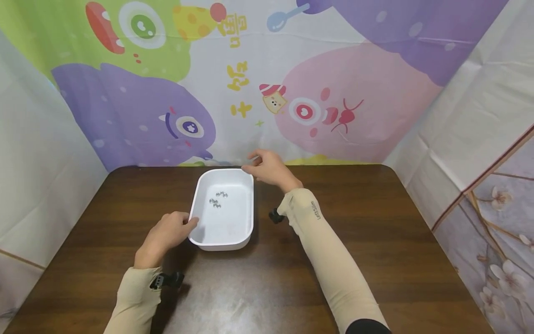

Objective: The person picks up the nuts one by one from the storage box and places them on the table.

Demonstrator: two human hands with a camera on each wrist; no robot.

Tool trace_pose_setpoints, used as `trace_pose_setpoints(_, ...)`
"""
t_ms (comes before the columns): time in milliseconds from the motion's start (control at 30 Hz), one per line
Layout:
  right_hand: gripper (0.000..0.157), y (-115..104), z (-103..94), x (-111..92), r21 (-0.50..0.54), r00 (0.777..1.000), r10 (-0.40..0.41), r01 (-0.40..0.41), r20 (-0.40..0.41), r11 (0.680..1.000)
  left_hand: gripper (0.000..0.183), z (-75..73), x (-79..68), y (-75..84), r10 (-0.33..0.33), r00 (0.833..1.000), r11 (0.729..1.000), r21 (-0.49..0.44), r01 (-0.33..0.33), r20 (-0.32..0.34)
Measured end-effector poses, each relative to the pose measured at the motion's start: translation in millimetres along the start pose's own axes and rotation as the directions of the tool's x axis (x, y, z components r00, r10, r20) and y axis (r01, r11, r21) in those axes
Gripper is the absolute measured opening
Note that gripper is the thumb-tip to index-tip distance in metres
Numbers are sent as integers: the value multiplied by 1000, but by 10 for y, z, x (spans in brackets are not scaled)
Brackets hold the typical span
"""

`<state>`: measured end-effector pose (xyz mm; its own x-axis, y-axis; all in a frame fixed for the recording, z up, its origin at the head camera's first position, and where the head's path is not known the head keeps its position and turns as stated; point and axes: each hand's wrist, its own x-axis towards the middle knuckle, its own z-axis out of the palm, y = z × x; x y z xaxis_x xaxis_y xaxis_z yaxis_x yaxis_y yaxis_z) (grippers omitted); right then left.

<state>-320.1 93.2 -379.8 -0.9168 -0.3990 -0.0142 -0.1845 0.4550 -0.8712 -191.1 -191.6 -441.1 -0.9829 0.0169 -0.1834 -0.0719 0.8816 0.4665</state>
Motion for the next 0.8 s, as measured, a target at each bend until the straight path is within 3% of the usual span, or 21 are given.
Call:
trace_pose_setpoints(200,48,-51,139,76,111,999,2,-6,36,994,35,3,-3,-2,1,1000,1000,4,-1,-4)
trace_pose_setpoints(633,52,56,446,265,87,994,53,-62,93,994,35,-7,10,1,13,1000,1000,9,-13,-10)
trace_pose_setpoints(800,46,68,568,321,63,995,69,-73,72,995,35,-12,9,-13,3,1000,1000,7,-3,-2)
